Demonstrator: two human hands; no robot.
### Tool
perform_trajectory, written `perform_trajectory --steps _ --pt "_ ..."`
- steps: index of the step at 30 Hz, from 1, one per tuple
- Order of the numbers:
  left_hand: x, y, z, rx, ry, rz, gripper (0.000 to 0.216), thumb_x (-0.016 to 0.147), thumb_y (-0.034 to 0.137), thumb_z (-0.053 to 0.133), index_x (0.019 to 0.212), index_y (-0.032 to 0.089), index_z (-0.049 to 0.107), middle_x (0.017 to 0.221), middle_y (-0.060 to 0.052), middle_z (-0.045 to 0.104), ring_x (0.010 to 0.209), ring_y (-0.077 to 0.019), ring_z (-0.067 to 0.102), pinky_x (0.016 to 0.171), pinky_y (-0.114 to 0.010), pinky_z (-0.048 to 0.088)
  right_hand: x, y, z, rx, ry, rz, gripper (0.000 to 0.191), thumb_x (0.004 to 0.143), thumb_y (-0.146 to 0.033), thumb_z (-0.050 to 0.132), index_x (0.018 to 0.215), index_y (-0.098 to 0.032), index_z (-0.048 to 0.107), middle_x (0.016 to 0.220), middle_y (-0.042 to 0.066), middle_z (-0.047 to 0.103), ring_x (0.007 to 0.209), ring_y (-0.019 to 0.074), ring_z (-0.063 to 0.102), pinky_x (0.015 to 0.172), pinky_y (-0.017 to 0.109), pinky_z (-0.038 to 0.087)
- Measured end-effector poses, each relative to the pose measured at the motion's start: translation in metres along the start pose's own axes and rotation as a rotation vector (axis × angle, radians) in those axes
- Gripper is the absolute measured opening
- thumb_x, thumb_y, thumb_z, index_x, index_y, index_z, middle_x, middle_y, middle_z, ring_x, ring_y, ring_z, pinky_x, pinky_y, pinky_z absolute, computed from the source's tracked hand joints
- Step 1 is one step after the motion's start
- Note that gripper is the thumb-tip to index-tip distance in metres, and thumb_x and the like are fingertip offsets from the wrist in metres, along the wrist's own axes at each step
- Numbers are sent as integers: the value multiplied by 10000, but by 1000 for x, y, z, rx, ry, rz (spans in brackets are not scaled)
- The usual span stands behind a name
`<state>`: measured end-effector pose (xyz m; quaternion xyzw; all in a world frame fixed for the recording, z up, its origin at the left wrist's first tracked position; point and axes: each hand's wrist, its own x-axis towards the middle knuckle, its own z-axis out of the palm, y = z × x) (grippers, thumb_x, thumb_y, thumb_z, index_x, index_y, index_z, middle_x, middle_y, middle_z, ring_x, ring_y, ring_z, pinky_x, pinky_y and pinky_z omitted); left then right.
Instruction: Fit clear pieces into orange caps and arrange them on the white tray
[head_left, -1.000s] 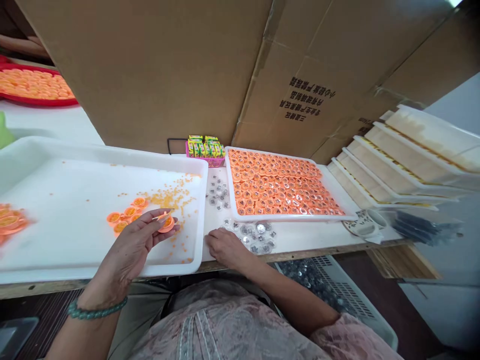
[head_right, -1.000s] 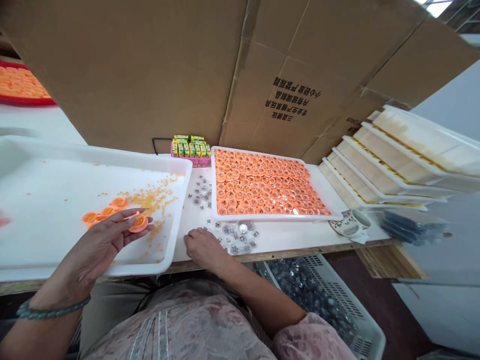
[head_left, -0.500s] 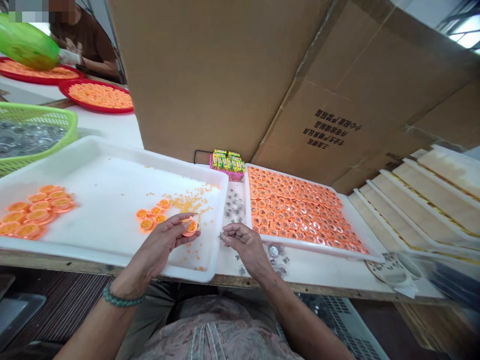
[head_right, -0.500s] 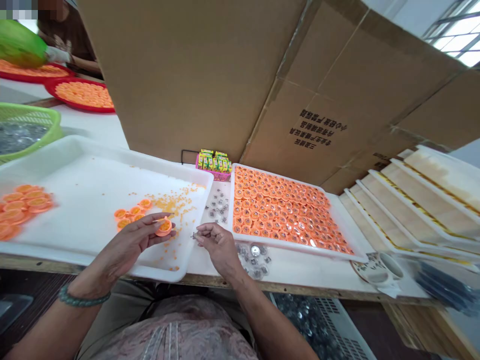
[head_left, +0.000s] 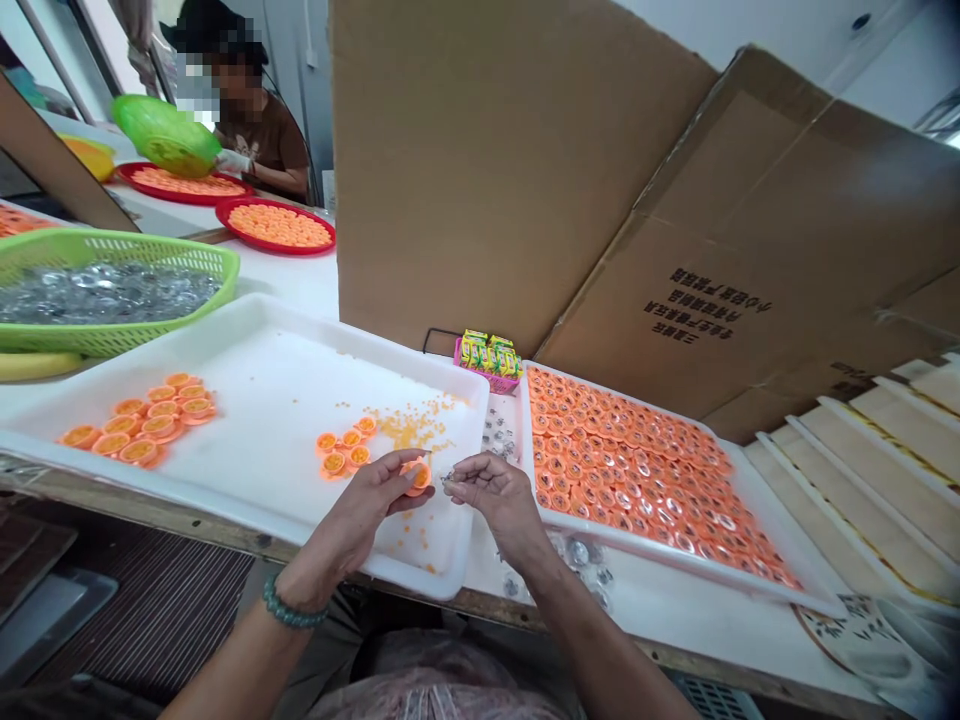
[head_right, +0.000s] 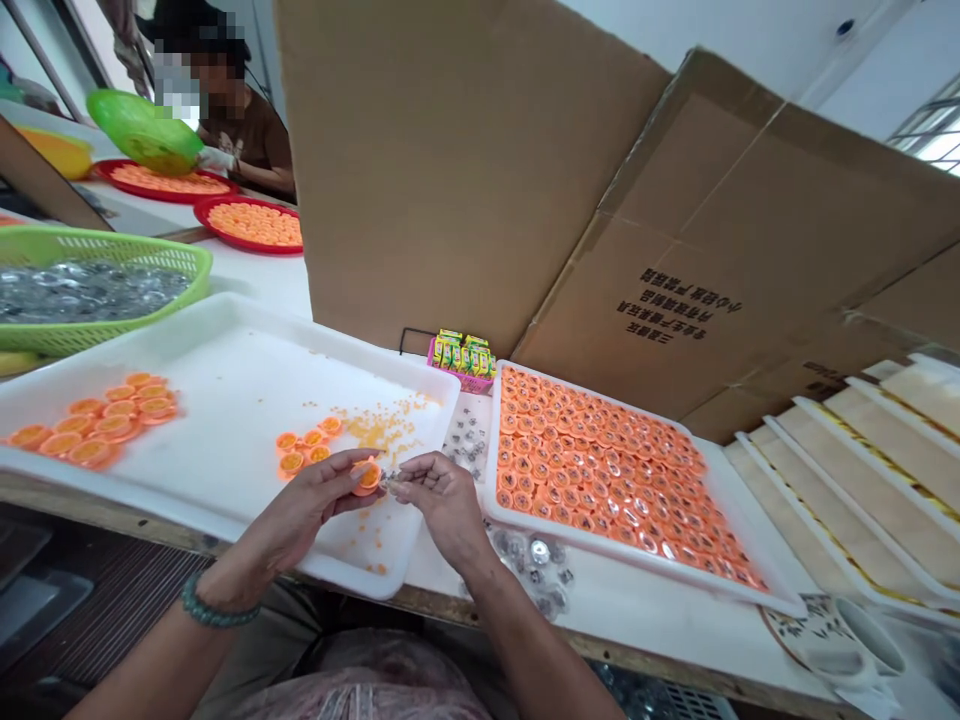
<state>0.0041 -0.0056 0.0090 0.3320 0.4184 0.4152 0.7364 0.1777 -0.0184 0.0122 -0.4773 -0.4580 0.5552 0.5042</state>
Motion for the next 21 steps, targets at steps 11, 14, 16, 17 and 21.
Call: perform_trajectory --steps 11,14,16,17,21 --pt "-1 -1 -3 -6 -48 3 434 699 350 710 1088 175 631 930 -69 692 865 -212 647 877 -347 456 16 -8 -7 -182 -78 -3 160 664 -261 706 773 -167 635 702 -7 619 613 97 528 587 230 434" --pt "-2 -1 -2 3 -43 12 442 687 363 721 1083 183 644 952 -72 697 877 -203 637 874 -336 456 24 -16 -12 -272 -241 -3 148 696 -267 668 799 -165 643 731 -6 610 628 96 515 592 227 426" --pt "-2 -1 -1 45 -42 12 452 674 369 733 1076 181 653 991 -80 693 889 -198 628 865 -326 458 30 -20 -11 -340 -323 9 130 715 -257 641 801 -159 643 725 -5 606 630 96 510 594 226 418" --pt "-3 -1 0 71 -47 14 459 668 370 738 1078 182 654 1016 -84 688 900 -199 623 863 -322 457 32 -22 -10 -372 -350 12 119 719 -245 631 798 -157 642 722 -4 604 630 96 507 594 224 413" --pt "-2 -1 1 161 -90 66 473 680 364 730 1121 222 635 1042 -57 686 956 -212 603 875 -321 445 38 -21 -2 -455 -388 2 91 714 -194 602 791 -155 632 712 -6 599 636 97 503 601 223 406"
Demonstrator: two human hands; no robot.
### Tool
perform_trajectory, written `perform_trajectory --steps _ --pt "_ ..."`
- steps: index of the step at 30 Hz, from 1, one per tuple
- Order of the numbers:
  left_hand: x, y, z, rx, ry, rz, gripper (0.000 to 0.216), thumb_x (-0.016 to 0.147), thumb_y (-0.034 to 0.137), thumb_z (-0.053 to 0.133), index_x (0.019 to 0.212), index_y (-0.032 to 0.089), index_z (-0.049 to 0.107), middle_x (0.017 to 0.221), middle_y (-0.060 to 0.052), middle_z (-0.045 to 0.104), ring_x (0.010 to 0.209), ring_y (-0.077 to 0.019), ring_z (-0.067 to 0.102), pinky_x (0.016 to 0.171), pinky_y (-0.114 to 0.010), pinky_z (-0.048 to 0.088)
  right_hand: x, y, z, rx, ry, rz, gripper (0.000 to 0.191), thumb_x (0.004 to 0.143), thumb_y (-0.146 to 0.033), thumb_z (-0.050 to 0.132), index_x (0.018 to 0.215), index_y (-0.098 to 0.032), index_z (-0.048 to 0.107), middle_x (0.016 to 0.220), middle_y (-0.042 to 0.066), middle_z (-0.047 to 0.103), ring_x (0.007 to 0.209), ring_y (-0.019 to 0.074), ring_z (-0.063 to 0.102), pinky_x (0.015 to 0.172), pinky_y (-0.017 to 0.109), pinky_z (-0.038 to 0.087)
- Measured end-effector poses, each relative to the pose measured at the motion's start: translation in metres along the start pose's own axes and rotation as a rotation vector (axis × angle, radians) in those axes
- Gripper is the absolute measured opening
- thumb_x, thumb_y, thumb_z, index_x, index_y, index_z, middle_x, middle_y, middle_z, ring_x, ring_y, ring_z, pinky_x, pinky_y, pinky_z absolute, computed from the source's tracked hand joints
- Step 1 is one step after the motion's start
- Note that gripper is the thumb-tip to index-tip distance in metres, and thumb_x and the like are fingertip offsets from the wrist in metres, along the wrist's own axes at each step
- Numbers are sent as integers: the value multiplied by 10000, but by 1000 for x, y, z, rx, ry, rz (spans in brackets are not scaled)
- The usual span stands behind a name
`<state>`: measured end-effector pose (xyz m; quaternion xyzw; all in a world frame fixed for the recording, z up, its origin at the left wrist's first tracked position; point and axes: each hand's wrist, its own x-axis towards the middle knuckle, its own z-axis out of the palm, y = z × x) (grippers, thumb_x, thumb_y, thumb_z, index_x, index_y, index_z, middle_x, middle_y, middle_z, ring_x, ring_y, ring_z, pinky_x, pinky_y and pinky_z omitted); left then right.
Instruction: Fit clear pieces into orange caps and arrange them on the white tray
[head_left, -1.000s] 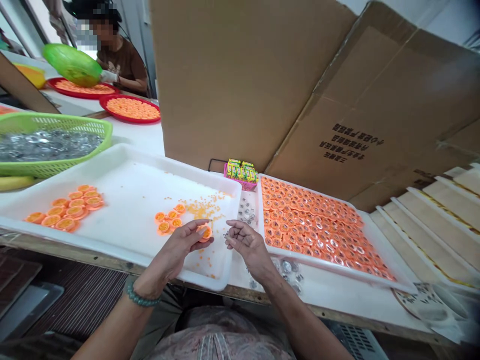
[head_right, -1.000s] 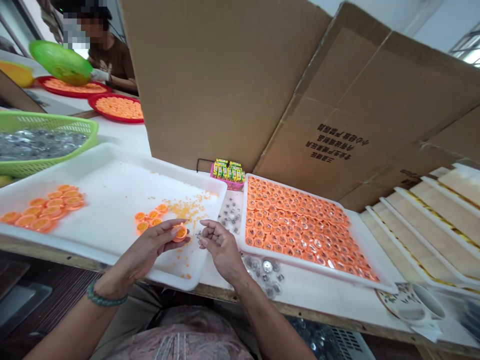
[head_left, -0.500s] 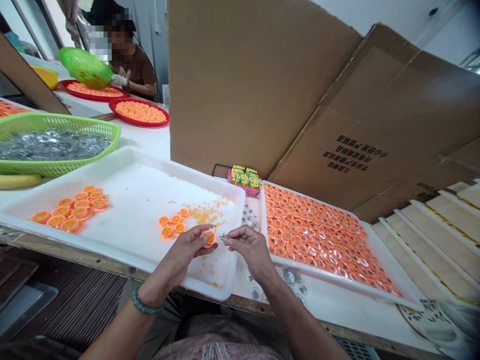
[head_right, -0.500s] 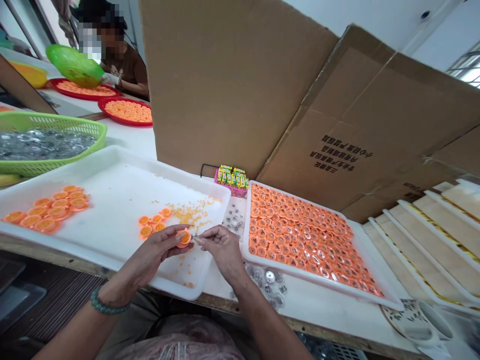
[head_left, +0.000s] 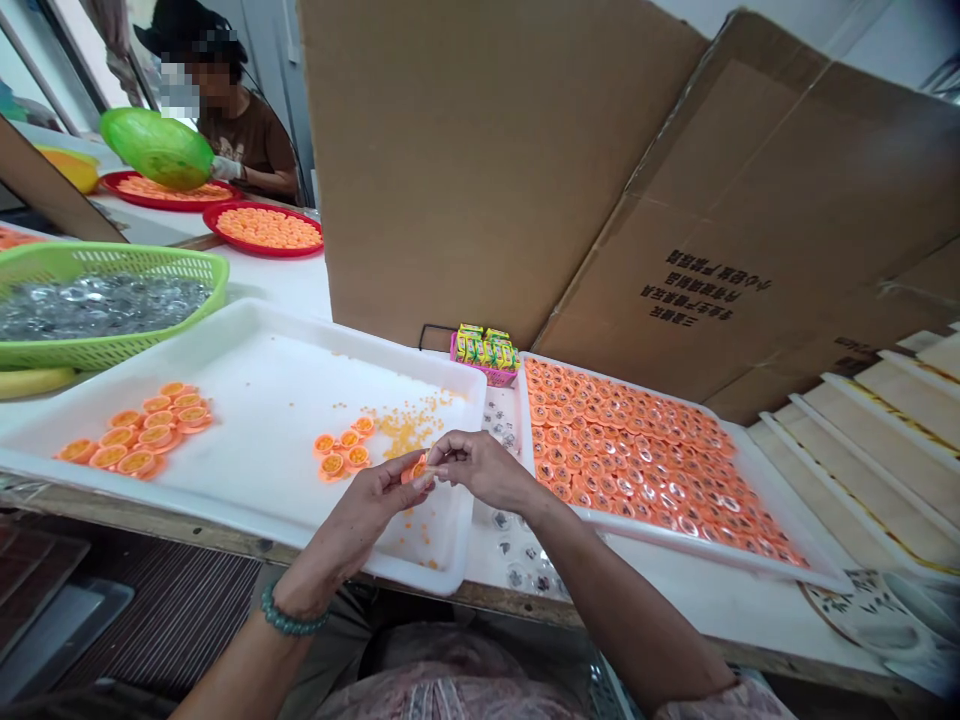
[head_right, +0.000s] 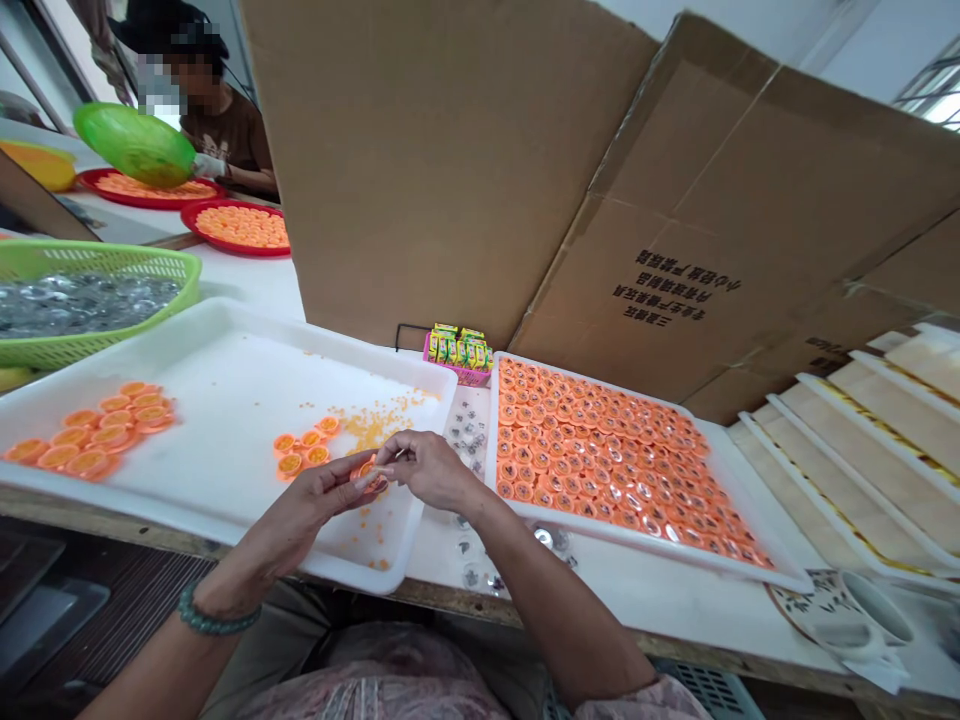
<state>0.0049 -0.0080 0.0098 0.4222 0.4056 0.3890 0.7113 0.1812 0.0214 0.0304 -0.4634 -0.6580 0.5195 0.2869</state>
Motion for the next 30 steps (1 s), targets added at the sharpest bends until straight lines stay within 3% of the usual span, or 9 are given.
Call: perform_trajectory --steps 9,17,24,30 --pt "0 -3 -1 17 13 50 427 729 365 680 1129 225 631 997 -31 698 1008 -223 584 911 -330 435 4 -1 9 -105 65 -15 66 726 -172 585 778 -169 626 692 -15 584 604 91 495 571 216 398" --pt "0 -1 1 -57 116 44 375 637 298 760 979 176 668 832 -27 697 781 -170 617 750 -275 476 4 -8 11 5 50 25 77 708 -205 614 771 -162 605 679 -17 582 578 87 490 572 229 412" --pt "-1 1 1 -125 126 58 337 614 281 776 900 148 658 787 -42 705 763 -180 634 774 -310 484 3 -3 18 71 80 -7 36 701 -164 601 736 -165 597 654 -29 557 602 92 506 573 225 417" --pt "-3 -2 0 -130 145 116 295 662 282 742 891 154 609 812 -45 699 770 -184 637 779 -319 476 -11 6 30 214 190 -23 146 785 -294 582 863 -173 607 734 5 597 676 118 559 619 250 455"
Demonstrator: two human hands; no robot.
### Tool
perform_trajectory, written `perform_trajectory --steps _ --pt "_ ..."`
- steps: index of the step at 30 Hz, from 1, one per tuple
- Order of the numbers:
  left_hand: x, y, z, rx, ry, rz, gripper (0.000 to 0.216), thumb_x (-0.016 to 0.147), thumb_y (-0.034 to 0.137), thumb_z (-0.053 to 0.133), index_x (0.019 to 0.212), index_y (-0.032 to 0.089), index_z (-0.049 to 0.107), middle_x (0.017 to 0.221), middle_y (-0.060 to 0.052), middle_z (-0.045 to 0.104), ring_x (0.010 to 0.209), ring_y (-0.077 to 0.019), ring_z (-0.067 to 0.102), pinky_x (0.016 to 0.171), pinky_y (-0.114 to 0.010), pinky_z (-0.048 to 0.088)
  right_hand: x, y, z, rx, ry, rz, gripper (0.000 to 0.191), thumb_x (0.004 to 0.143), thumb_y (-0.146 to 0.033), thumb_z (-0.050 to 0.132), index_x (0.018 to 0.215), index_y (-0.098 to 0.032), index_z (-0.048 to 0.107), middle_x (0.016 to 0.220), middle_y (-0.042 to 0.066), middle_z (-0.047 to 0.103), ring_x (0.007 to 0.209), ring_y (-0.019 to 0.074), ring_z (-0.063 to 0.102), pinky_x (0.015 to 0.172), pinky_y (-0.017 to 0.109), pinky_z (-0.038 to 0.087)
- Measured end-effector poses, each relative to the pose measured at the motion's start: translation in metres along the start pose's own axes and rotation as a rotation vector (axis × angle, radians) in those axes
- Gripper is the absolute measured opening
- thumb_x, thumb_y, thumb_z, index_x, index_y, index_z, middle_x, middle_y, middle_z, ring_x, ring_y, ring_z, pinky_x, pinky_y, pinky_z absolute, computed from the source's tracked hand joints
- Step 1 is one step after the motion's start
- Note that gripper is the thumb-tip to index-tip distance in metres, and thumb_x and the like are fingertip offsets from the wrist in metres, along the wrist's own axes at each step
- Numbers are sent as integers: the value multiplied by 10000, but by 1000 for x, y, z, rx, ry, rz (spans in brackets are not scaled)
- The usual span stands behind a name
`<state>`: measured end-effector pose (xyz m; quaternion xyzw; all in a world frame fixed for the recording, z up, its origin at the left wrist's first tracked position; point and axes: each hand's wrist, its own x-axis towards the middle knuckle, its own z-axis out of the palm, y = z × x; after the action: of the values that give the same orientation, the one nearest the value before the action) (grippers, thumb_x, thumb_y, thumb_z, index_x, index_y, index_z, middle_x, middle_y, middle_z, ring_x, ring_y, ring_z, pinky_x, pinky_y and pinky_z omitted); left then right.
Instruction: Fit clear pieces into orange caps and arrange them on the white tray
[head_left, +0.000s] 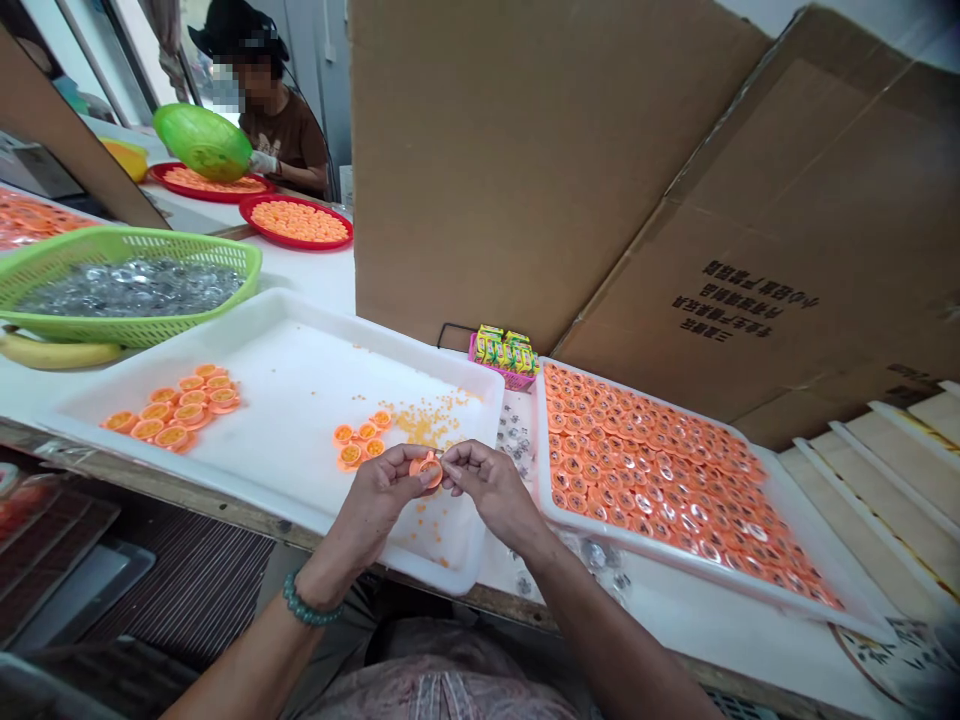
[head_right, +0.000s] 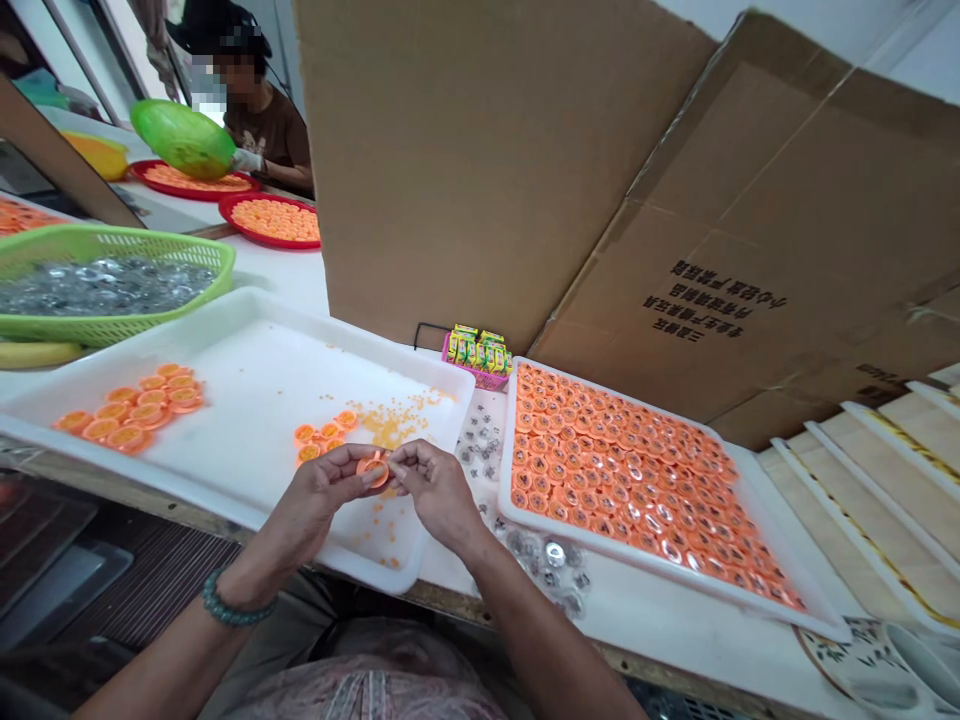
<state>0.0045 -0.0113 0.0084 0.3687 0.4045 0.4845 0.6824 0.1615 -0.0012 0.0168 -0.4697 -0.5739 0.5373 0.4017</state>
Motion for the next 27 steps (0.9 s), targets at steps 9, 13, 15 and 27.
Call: perform_trajectory --steps 9,13,15,27 --pt "2 -10 -5 104 -107 110 445 740 256 675 1099 209 416 936 -42 689 850 -167 627 797 -302 455 0 -1 7 -241 59 -127 172 793 -337 606 888 -199 644 934 29 596 792 127 545 706 259 447" --pt "2 -12 -4 160 -121 108 431 735 254 671 1082 202 421 902 -38 690 857 -171 629 788 -292 455 -3 2 5 -227 61 -124 155 790 -296 608 905 -195 630 918 24 607 804 133 549 702 256 442" --pt "1 -14 -4 216 -120 114 435 742 259 660 1102 206 421 873 -30 688 839 -172 629 773 -292 457 -5 5 5 -227 66 -133 137 782 -252 607 903 -190 626 896 19 611 791 129 549 715 258 440" --pt "-1 -9 1 317 -98 75 510 713 291 684 1136 199 415 814 -20 680 761 -157 620 707 -259 467 -5 10 4 21 96 -34 177 711 -287 658 839 -167 638 765 12 629 711 134 561 680 264 453"
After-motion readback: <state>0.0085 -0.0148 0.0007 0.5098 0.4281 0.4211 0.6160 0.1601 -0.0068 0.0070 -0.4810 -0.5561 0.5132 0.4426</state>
